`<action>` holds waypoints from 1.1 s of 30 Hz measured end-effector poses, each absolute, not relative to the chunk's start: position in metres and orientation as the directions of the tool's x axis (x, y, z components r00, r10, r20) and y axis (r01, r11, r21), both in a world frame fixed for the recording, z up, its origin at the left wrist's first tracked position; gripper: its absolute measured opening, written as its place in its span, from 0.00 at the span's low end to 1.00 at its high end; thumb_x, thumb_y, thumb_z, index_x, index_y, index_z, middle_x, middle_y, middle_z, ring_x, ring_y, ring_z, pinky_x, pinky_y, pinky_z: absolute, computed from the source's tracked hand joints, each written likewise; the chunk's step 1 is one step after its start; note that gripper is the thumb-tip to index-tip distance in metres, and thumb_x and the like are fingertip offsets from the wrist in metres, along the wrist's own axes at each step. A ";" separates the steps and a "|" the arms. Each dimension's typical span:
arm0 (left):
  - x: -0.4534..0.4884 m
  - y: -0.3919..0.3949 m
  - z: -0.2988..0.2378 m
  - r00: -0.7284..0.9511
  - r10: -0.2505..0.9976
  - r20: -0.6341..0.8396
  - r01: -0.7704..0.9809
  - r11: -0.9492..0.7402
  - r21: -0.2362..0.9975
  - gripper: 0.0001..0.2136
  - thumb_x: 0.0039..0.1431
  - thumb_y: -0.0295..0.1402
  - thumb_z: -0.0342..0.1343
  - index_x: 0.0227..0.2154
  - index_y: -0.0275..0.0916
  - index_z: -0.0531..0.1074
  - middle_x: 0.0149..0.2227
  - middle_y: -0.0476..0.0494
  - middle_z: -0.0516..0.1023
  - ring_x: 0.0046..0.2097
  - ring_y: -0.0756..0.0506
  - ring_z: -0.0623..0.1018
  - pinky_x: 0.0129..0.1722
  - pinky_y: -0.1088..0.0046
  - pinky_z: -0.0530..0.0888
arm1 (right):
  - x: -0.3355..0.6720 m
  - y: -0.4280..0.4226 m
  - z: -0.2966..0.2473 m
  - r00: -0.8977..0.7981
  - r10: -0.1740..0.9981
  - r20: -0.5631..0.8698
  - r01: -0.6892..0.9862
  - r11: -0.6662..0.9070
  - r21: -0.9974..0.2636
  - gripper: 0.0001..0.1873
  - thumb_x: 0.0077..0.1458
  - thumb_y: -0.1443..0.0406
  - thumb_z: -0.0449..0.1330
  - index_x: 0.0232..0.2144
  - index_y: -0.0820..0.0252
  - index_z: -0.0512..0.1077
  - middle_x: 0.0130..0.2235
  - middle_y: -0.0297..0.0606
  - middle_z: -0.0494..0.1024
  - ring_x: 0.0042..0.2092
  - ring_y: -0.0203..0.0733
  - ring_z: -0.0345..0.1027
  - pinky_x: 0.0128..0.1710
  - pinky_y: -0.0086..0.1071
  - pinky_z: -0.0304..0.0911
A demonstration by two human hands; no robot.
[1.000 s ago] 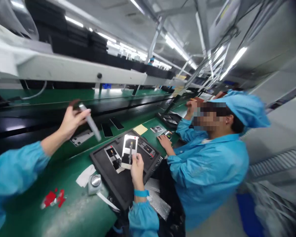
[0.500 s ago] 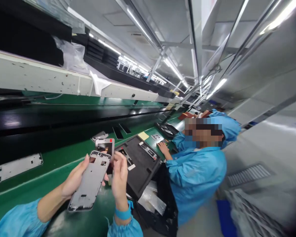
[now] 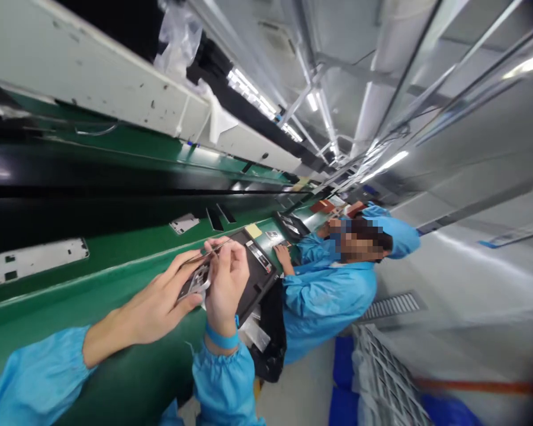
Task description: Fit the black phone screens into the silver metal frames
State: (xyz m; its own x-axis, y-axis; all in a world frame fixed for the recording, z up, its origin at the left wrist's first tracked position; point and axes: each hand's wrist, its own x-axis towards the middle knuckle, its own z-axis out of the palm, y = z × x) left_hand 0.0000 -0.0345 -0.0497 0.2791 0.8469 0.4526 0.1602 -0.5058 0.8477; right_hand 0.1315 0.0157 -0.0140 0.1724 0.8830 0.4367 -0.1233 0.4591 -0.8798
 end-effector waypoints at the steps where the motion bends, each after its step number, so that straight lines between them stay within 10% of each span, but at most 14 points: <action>1: -0.002 -0.034 -0.048 0.271 0.840 0.470 0.158 -0.521 0.839 0.29 0.74 0.47 0.50 0.72 0.40 0.64 0.74 0.34 0.58 0.74 0.32 0.62 0.74 0.55 0.60 | 0.134 0.016 -0.014 0.161 0.881 0.445 -0.146 0.467 -0.872 0.15 0.65 0.51 0.62 0.36 0.55 0.68 0.43 0.38 0.76 0.47 0.42 0.76 0.55 0.43 0.72; 5: -0.020 -0.024 -0.037 -0.004 0.894 0.449 0.104 -0.446 0.889 0.27 0.70 0.50 0.55 0.64 0.40 0.73 0.64 0.33 0.72 0.63 0.31 0.75 0.67 0.53 0.68 | 0.144 0.011 -0.048 0.134 0.894 0.427 -0.090 0.440 -0.894 0.13 0.66 0.53 0.59 0.35 0.55 0.67 0.54 0.44 0.74 0.54 0.45 0.74 0.57 0.43 0.71; 8: -0.039 -0.017 -0.027 -0.207 0.941 0.267 -0.169 -0.303 0.938 0.32 0.65 0.60 0.56 0.56 0.35 0.77 0.44 0.34 0.82 0.41 0.37 0.83 0.46 0.58 0.80 | 0.146 -0.001 -0.109 -0.068 0.975 0.210 0.326 0.221 -0.919 0.12 0.66 0.56 0.56 0.34 0.56 0.67 0.54 0.47 0.75 0.55 0.47 0.73 0.54 0.41 0.70; 16: -0.051 -0.031 -0.007 0.209 0.978 0.011 -0.687 0.139 0.713 0.34 0.68 0.64 0.46 0.47 0.35 0.79 0.36 0.31 0.84 0.33 0.37 0.83 0.32 0.61 0.81 | 0.137 -0.021 -0.187 -0.113 0.992 0.060 0.696 0.122 -0.708 0.04 0.61 0.63 0.58 0.37 0.56 0.71 0.61 0.53 0.72 0.67 0.59 0.61 0.66 0.57 0.58; 21: -0.044 -0.046 -0.003 0.390 0.921 0.011 -0.700 0.289 0.653 0.31 0.67 0.62 0.50 0.49 0.38 0.79 0.35 0.34 0.84 0.34 0.37 0.84 0.35 0.62 0.82 | 0.150 -0.017 -0.124 -0.171 0.976 0.136 0.264 0.178 -0.948 0.26 0.72 0.46 0.43 0.52 0.56 0.71 0.43 0.45 0.80 0.48 0.51 0.77 0.54 0.47 0.72; 25: -0.037 -0.057 -0.008 0.439 0.897 0.053 -0.675 0.290 0.679 0.32 0.69 0.62 0.48 0.52 0.39 0.79 0.38 0.33 0.85 0.36 0.37 0.85 0.36 0.64 0.82 | 0.152 -0.025 -0.070 -0.380 0.920 0.092 -0.113 0.052 -0.992 0.41 0.66 0.32 0.36 0.49 0.52 0.74 0.29 0.35 0.74 0.25 0.43 0.69 0.34 0.43 0.76; 33: -0.038 -0.054 -0.011 0.311 0.933 0.184 -0.742 0.117 0.660 0.34 0.67 0.63 0.49 0.55 0.38 0.79 0.44 0.34 0.85 0.41 0.37 0.85 0.42 0.61 0.84 | 0.155 -0.039 -0.065 -0.361 0.918 0.162 -0.366 0.020 -0.930 0.32 0.65 0.36 0.53 0.52 0.50 0.78 0.44 0.42 0.81 0.41 0.47 0.78 0.45 0.43 0.78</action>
